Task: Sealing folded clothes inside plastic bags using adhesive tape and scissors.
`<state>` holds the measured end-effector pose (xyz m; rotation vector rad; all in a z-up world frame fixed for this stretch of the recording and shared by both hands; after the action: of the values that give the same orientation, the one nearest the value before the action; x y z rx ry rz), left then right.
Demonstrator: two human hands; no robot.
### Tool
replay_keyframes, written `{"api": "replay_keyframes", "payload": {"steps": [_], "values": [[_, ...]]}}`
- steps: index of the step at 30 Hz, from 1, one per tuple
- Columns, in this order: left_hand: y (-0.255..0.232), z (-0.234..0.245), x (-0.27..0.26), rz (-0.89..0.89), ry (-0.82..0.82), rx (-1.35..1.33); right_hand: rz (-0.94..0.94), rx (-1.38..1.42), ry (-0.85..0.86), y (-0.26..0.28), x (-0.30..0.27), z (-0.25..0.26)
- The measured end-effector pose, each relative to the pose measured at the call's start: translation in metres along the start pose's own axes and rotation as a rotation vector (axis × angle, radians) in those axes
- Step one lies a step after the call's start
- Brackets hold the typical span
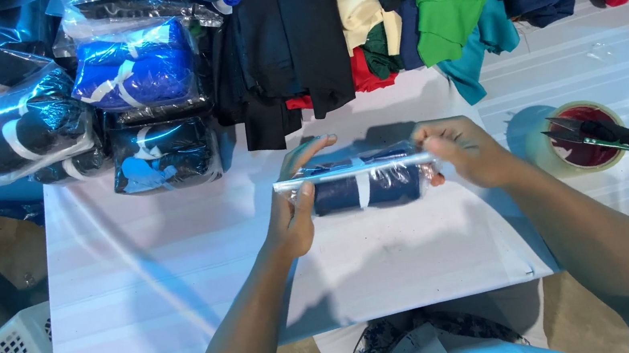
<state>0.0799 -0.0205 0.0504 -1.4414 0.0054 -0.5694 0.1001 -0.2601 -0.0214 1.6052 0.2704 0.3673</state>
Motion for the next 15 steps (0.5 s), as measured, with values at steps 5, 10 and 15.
{"api": "replay_keyframes", "payload": {"steps": [5, 10, 15], "values": [[0.002, -0.006, -0.005, 0.062, -0.005, 0.009, -0.007, -0.018, -0.035, 0.014, -0.002, -0.007], [0.002, -0.012, -0.004, 0.145, 0.006, -0.021, 0.007, -0.054, 0.141, 0.029, -0.001, -0.021], [0.006, -0.013, -0.005, 0.178, -0.046, -0.097, -0.064, 0.032, 0.096, 0.010, -0.005, -0.017]]}}
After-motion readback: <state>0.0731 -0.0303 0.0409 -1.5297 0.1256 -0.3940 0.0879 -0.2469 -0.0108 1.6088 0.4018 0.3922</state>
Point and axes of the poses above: each hand's wrist, its own x-axis towards the middle knuckle, its own z-axis out of the back of the hand, y = z × x, the point moved 8 cm from there along x, towards the middle knuckle, and after that the axes turned 2 degrees about x, right-handed, at the moved point
